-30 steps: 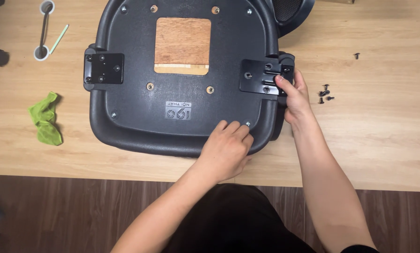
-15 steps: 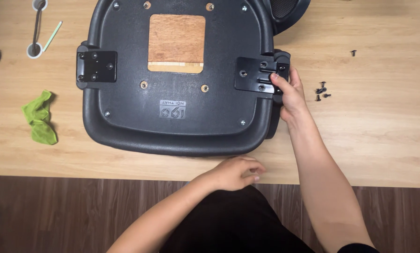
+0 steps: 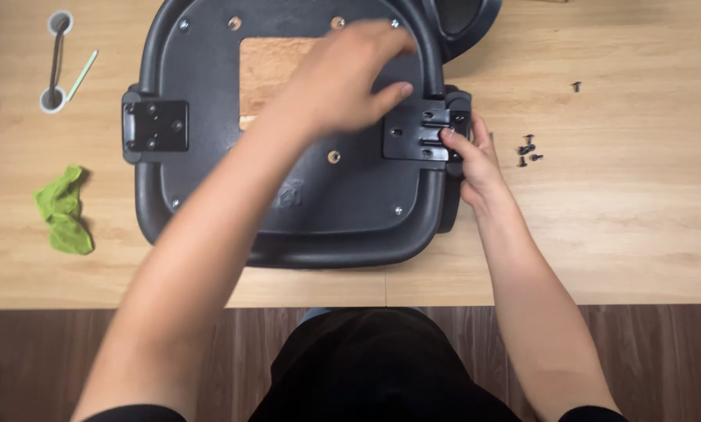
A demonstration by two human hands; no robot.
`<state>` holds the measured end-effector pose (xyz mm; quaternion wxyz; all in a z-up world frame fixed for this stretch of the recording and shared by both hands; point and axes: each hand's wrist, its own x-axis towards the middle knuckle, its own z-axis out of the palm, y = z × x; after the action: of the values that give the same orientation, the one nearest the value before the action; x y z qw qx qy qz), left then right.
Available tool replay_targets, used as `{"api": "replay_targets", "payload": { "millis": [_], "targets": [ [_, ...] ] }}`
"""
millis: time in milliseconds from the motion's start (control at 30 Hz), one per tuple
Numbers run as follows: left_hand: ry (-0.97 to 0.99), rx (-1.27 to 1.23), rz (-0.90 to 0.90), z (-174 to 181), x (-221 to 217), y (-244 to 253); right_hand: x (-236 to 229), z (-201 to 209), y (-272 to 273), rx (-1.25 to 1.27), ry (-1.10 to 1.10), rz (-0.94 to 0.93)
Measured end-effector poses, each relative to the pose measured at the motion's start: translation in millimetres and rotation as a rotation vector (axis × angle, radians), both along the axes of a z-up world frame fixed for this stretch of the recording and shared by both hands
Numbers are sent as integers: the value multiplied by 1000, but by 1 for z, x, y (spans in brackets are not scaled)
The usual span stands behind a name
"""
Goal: The person attaches an armrest bracket to the underside of a chair seat. They align the black metal bracket against the seat edge, position screws into the holes, and drive them in with a screwdriver, then move to attach the second bracket on the other side.
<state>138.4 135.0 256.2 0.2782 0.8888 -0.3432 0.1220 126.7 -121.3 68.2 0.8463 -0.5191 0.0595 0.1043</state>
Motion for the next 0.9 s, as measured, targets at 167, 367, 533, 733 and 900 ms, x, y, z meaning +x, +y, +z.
{"api": "replay_targets", "payload": {
  "millis": [167,367,533,733,900],
  "targets": [
    [-67,372,-162,-18,79,-37,-2,2,1,18,19,-12],
    [-112,756,-326,-44,119,-71,-6,2,1,-18,29,-34],
    [9,859,-357,-43,128,-69,-5,9,5,-35,48,-47],
    [-72,803,-477,-41,140,-69,-7,3,1,-83,69,-29],
    [-26,572,-363,-69,146,-82,-16,1,-2,-115,31,-17]
  ]
}}
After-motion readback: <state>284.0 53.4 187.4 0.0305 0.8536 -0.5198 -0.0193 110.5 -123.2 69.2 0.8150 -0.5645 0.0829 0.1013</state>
